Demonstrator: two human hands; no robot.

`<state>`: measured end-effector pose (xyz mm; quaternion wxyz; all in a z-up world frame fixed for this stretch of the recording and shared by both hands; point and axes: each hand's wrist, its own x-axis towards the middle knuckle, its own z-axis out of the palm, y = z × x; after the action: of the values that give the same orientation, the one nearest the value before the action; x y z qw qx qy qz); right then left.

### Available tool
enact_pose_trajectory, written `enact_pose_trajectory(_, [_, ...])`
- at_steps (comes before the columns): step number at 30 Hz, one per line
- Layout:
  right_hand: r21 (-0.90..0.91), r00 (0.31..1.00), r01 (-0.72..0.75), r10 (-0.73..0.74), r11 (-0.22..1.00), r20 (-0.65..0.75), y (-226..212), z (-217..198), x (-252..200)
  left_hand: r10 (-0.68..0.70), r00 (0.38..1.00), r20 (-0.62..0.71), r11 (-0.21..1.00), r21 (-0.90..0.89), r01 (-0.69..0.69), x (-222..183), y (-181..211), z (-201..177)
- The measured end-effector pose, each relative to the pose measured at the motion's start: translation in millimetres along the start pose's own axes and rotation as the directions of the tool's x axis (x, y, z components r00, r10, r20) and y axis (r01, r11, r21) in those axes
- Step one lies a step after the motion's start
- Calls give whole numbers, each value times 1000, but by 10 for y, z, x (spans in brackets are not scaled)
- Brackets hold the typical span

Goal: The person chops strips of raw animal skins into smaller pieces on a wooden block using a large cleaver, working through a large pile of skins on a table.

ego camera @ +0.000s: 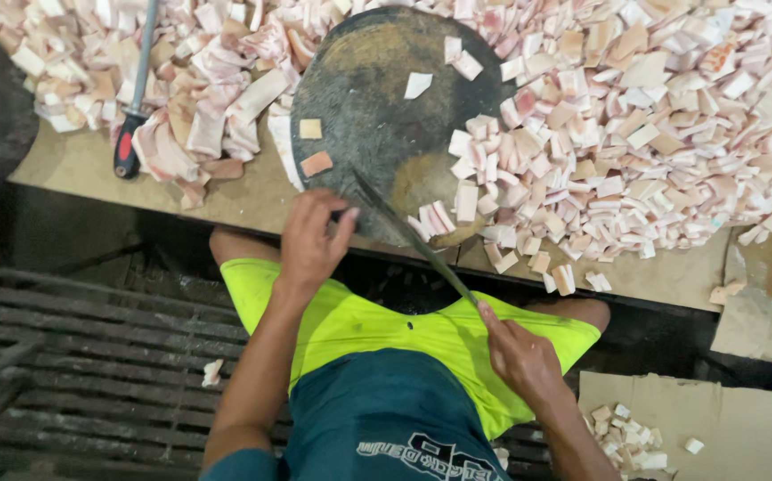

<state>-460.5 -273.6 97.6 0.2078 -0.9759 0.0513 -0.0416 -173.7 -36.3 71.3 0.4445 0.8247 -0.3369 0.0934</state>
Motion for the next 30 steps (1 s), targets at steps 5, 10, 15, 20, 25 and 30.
enact_pose_trajectory(5, [-132, 987, -38, 16, 991, -158, 857, -110, 469, -29, 997, -67, 997, 67, 34, -62, -63, -4])
enact_pose_trajectory(10, [-398, 933, -337, 361, 853, -17, 1674, -543, 1060, -26, 997, -78, 987, 155, 38, -14, -171, -78])
enact_pose_trajectory(15, [-208, 936, -161, 82, 965, -343, 1816, -791, 1179, -57, 995, -81, 959, 271, 77, 19, -452, -254])
enact_pose_trajectory(20, [540, 778, -366, 568, 758, -269, 1215, -510, 1087, -162, 976, -145, 909, 363, 204, 190, -1063, -501])
enact_pose_trajectory(25, [644, 816, -271, 526, 715, -241, 568, -134, 923, -308, 949, 67, 867, 431, 251, 580, -1637, -433])
enact_pose_trajectory(30, [633, 826, -378, 555, 676, -99, 286, 216, 847, -149, 977, 153, 642, 766, -22, 846, -1964, -10])
